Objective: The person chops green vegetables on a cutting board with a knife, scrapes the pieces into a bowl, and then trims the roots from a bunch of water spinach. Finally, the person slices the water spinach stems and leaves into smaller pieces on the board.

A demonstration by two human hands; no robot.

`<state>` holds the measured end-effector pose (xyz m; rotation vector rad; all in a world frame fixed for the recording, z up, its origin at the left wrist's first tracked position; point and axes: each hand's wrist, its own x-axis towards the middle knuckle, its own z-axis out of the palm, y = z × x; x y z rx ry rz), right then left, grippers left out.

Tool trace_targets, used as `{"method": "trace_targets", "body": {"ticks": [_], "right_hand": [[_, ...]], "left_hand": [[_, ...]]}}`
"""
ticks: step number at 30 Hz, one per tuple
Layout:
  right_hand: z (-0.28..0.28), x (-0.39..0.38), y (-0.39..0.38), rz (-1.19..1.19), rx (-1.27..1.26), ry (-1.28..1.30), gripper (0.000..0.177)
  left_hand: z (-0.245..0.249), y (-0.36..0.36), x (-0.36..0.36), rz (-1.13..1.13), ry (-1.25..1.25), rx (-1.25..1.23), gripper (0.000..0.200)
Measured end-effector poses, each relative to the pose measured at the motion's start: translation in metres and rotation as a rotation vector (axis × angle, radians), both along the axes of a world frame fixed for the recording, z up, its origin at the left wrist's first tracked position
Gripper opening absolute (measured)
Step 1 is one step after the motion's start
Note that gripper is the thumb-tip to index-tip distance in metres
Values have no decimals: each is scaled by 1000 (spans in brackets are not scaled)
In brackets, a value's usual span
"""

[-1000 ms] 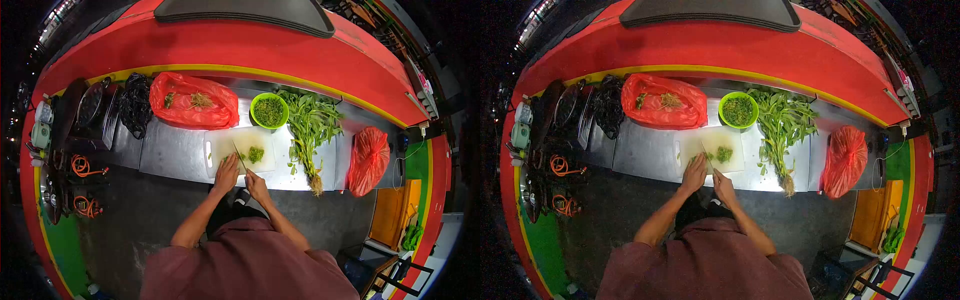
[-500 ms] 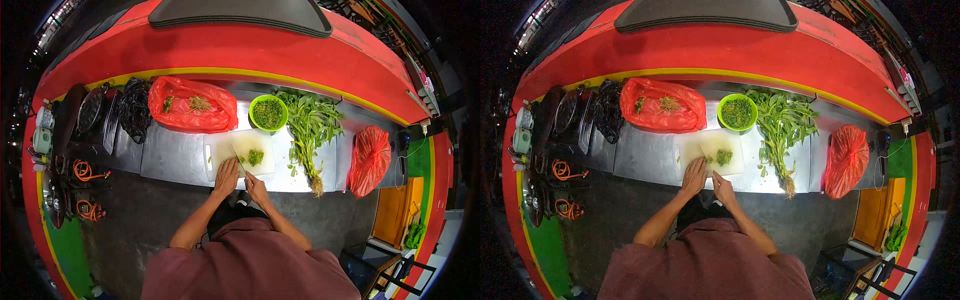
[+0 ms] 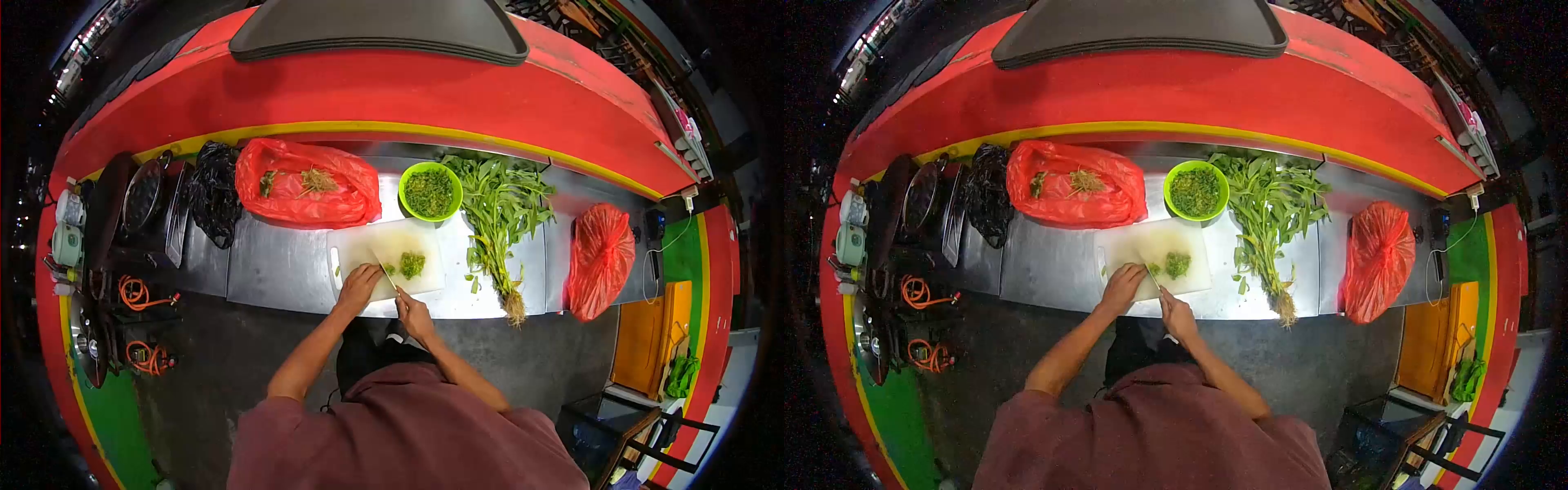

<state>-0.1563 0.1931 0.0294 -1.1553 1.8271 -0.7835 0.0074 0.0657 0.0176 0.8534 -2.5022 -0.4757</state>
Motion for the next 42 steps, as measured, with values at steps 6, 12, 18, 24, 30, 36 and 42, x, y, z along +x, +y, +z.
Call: {"method": "trace_targets", "body": {"ticks": [6,12,18,24,30,36,42], "right_hand": [[4,-3,-4,13,-33,37,39],[-3,6,-5,9,-133,105,38],[-1,5,-28,11,-38,86,39],[0,-3,-19,15,-3,61,40],[9,0,-13,-11,27,-73,42],[0,5,-13,-24,-42,6,39],[-1,10,-11,-64,-117,16,39]], "left_hand": [[5,-14,2,-110,50,-19,28],[0,-19,5,-137,32,21,31],[-7,-20,5,-131,58,19,29],[-10,-24,8,-126,55,80,28],[-9,-25,8,-137,78,58,28],[-11,-25,7,-143,84,16,25],[-6,-22,6,-114,121,67,25]]}}
